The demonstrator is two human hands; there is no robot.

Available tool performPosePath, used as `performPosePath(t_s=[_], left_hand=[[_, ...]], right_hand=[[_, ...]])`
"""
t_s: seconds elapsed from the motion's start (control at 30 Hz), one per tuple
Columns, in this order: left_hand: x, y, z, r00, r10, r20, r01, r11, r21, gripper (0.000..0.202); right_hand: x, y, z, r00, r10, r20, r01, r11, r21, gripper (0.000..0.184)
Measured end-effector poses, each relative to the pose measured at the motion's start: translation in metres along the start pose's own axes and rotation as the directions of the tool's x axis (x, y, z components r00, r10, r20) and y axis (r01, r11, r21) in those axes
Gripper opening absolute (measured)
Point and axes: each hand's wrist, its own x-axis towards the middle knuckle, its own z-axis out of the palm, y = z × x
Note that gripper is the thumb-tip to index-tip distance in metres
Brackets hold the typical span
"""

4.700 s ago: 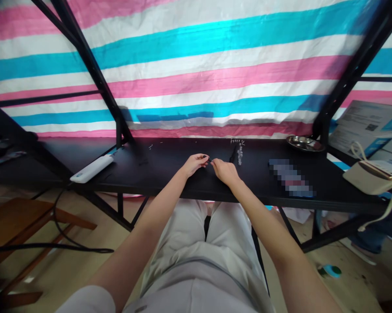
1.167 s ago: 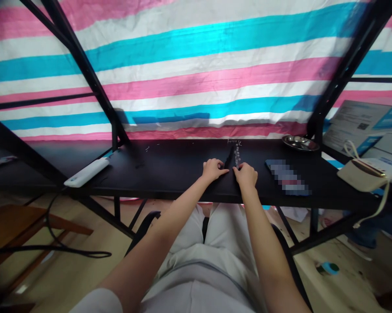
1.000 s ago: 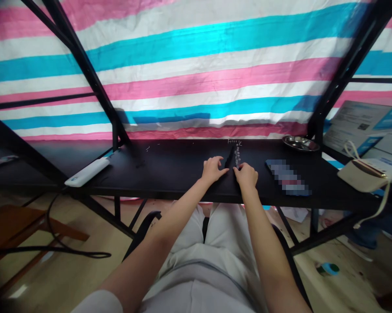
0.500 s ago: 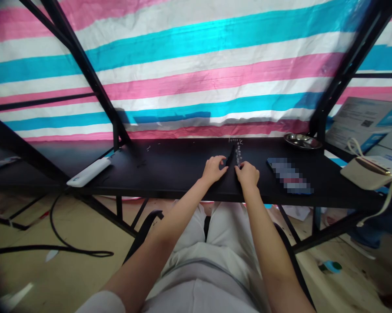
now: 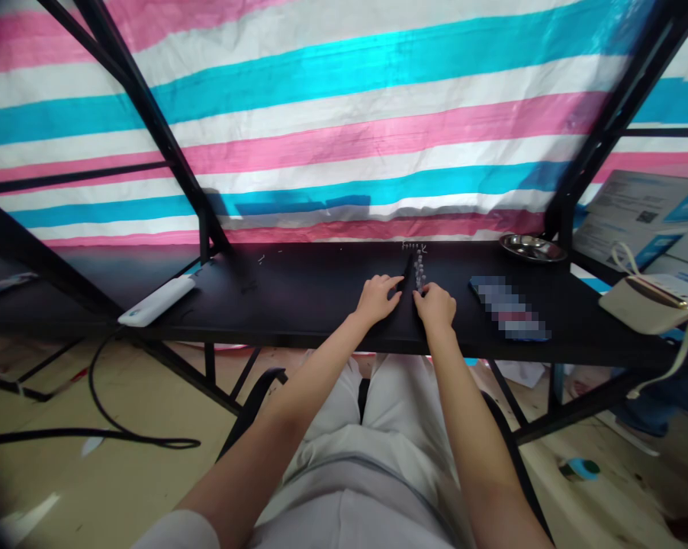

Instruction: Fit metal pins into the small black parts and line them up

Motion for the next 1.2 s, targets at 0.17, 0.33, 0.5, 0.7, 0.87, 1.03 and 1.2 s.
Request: performPosePath(t_s=[0.17,0.33,0.5,0.7,0.87,1.03,1.2], left_hand=[[0.000,0.000,0.001,1.000,-0.014,0.008,0.014,1.000,0.016,0.033],[0.001,-0.001,0.001,0.996,-0.079,-0.041,0.078,0.996,-0.033,0.018],[0.004,-0.005,0.002,0.967,-0.195,-0.165,0.164,0.969,-0.183,0.009],[0.007,-0.009,0.004,0.912,-0.263,-0.316,0.141,0.922,-0.360,0.008],[0.007,-0.010,0.004,0.908,-0.245,-0.339,0.099,0.913,-0.396,0.007],[0.007,-0.011,0.004,0.894,-0.207,-0.398,0.043,0.923,-0.384,0.008],[0.004,-0.008,0.001,0.904,-0.087,-0.418,-0.061,0.943,-0.327,0.015]], right_hand=[[0.000,-0.001,-0.001,1.000,0.002,0.006,-0.002,1.000,0.002,0.026],[0.000,0.000,-0.001,1.000,-0.010,0.005,0.010,1.000,-0.012,0.023],[-0.001,-0.001,0.003,0.983,-0.181,0.033,0.182,0.983,-0.023,0.021],[-0.004,-0.008,0.008,0.894,-0.440,0.087,0.444,0.895,-0.039,0.018],[-0.006,-0.012,0.007,0.860,-0.502,0.095,0.507,0.861,-0.042,0.016],[-0.007,-0.013,0.007,0.827,-0.557,0.074,0.560,0.828,-0.028,0.013],[-0.009,-0.014,0.007,0.799,-0.599,0.057,0.600,0.800,0.004,0.010]])
